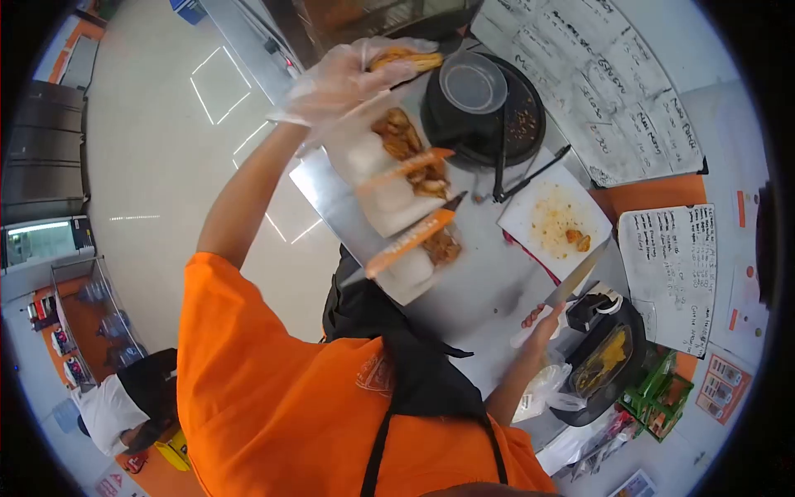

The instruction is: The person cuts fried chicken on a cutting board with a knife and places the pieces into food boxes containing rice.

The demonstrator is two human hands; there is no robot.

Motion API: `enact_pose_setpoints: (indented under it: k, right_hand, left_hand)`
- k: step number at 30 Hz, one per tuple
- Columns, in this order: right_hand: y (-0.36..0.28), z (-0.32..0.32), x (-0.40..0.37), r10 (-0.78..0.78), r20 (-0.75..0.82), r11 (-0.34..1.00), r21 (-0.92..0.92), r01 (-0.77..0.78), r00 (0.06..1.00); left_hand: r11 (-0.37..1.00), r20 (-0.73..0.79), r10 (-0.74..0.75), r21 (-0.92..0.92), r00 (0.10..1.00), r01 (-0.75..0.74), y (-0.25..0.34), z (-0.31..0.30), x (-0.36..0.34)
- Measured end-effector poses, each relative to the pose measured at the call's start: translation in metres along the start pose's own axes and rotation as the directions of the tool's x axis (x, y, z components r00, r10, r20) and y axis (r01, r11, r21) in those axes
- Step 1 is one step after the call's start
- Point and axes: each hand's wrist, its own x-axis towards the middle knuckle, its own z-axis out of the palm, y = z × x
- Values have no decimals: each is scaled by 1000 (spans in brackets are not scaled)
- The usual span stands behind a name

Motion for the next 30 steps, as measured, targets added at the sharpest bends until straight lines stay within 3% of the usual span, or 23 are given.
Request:
enact_pose_setpoints:
  k: [3,5,6,8,10,12,13,14,16,17,20,24,27,30]
  right_hand:
    - [4,22,-19,58,-50,998,31,-57,997]
    - [12,35,-34,38,-77,998,50,-34,996]
    - [14,42,-38,20,-90,998,64,-14,996]
    - [20,59,-49,24,-138,996,90,-11,990]
    - [23,75,-69,38,-192,992,124,-14,981]
    - [25,89,-85,74,-194,988,150,-45,978]
    - [31,92,-91,11,-190,996,91,6,982]
    - [33,97,-98,17,-209,995,98,4,978]
    - [36,110,-108,25,-203,993,114,-2,979]
    - [42,112,-109,29,-214,993,121,-3,976]
    - [53,114,-111,48,-230,986,168,-9,972]
    - [54,127,-120,50,-253,989,148,-13,966]
    - [55,131,-124,44,-259,988,157,-3,965]
    - [52,132,-125,53,-270,986,169,-6,961]
  left_hand:
    - [994,146,-69,93,987,56,-71,-40,3]
    - [950,245,-222,271,944,153,-107,-49,7]
    - [956,253,-210,257,944,143,-110,-50,7]
    - [933,219,-317,249,923,261,-112,-43,4]
    - [953,331,-303,137,894,272,-131,-43,11]
    - [980,370,-162,171,915,104,-149,-42,14]
    - [984,312,-36,176,949,-20,-159,-38,15]
    - [986,329,-30,166,944,-26,-168,-37,17]
    - [834,424,220,385,878,-395,-174,-41,26]
    - [783,498,242,407,832,-471,-175,-41,29]
    - [679,511,283,491,812,-546,-200,-31,31]
    - [641,523,291,515,801,-569,-205,-28,34]
    - [700,492,292,475,820,-534,-201,-29,31]
    - [715,415,202,556,887,-424,-192,-30,22]
